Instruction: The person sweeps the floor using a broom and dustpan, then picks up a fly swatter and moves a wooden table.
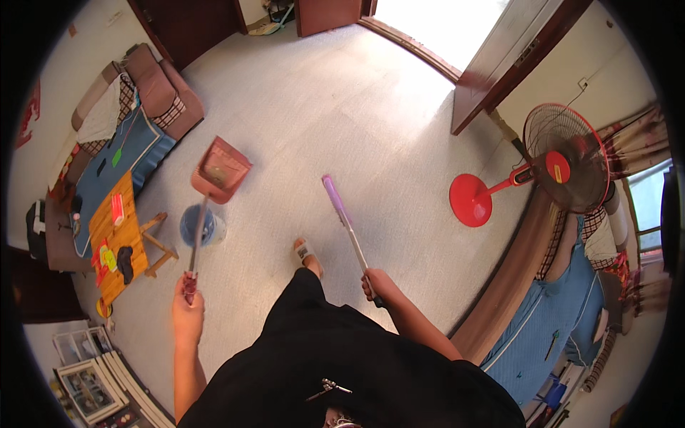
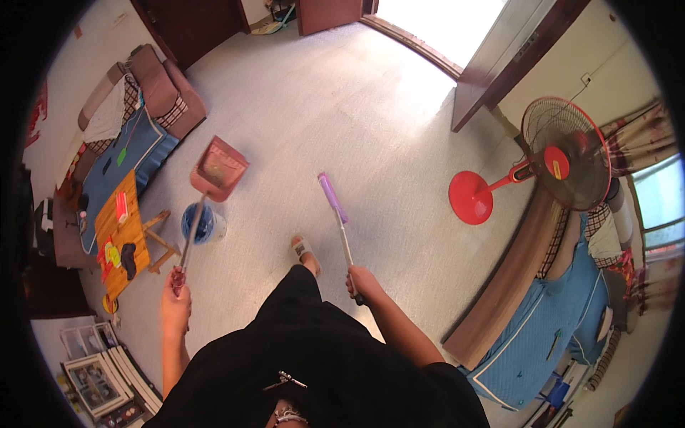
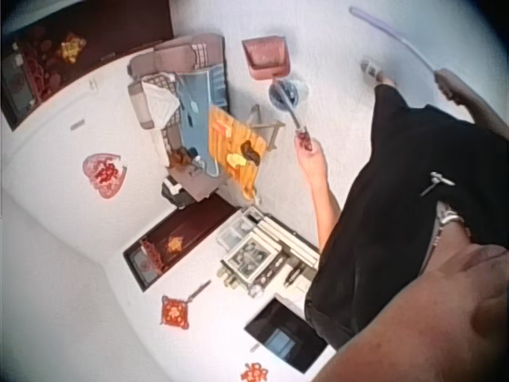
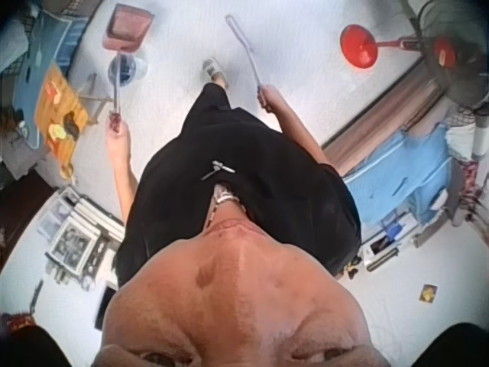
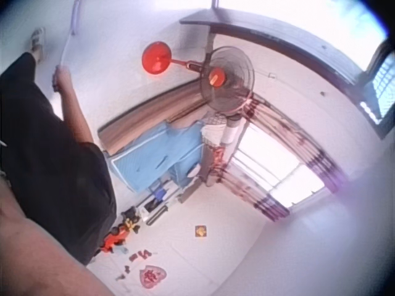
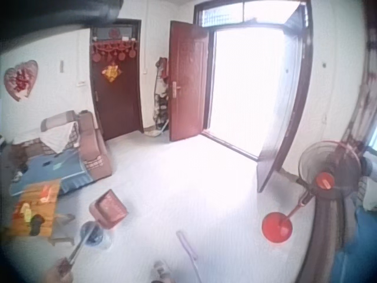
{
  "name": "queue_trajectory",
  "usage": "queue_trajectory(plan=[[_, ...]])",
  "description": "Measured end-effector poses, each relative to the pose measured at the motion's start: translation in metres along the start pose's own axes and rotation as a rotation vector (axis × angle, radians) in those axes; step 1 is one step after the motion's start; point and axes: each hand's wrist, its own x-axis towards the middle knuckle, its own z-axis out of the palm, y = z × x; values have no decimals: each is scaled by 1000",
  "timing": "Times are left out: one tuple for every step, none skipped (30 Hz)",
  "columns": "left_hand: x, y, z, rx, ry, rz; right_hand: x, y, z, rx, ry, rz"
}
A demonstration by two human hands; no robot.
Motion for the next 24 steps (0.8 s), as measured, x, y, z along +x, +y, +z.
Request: queue_trajectory(plan=[[27,-9,14,-10,-3,7,6,-33,15,160,-11,-21],[53,-16,26,-10,-67,34,12,-63,29,192,-14,0],[78,-21,39,-10,-132,62,21,-90,40,191,-5,-5],[102,-18,58,-54,-149,84,31,-115,49,284,-102,-32],[121,-11,81,-99,-170,98,38,-138,58,375,-196,-53],[140,1,95,-62,-228,92,41,-165,73,376,-191,-48],[158,14,107,-29,-280,91,41,-196,92,389,-167,-111],[174,33,119,23,-315,84,46,-226,107,399,-143,-180],[185,50,127,78,-343,69,53,-251,119,390,-149,-178],[206,50,141,63,-380,146,62,-274,130,337,-133,-184],[224,48,155,53,-406,213,69,-294,142,280,-129,-180],[233,62,170,90,-454,204,76,-310,150,229,-55,-162],[243,78,183,137,-495,195,84,-324,159,217,-81,-152],[252,95,193,176,-559,162,93,-336,164,106,-29,-141],[261,112,197,219,-619,130,104,-348,170,-4,16,-134],[268,130,201,203,-598,194,124,-353,168,-74,-39,-153],[279,140,203,188,-574,256,133,-365,171,-82,-48,-157],[294,142,209,152,-565,273,143,-379,173,-131,-84,-122],[311,152,212,153,-553,272,153,-394,175,-178,-120,-88],[324,171,213,122,-582,235,172,-403,172,-159,-126,-75],[338,186,215,95,-606,189,182,-417,170,-162,-137,-70],[355,196,219,6,-644,166,193,-433,168,-168,-163,-61],[371,202,223,13,-631,172,205,-451,168,-173,-188,-67],[390,208,229,39,-630,179,225,-459,168,-175,-177,-71]])
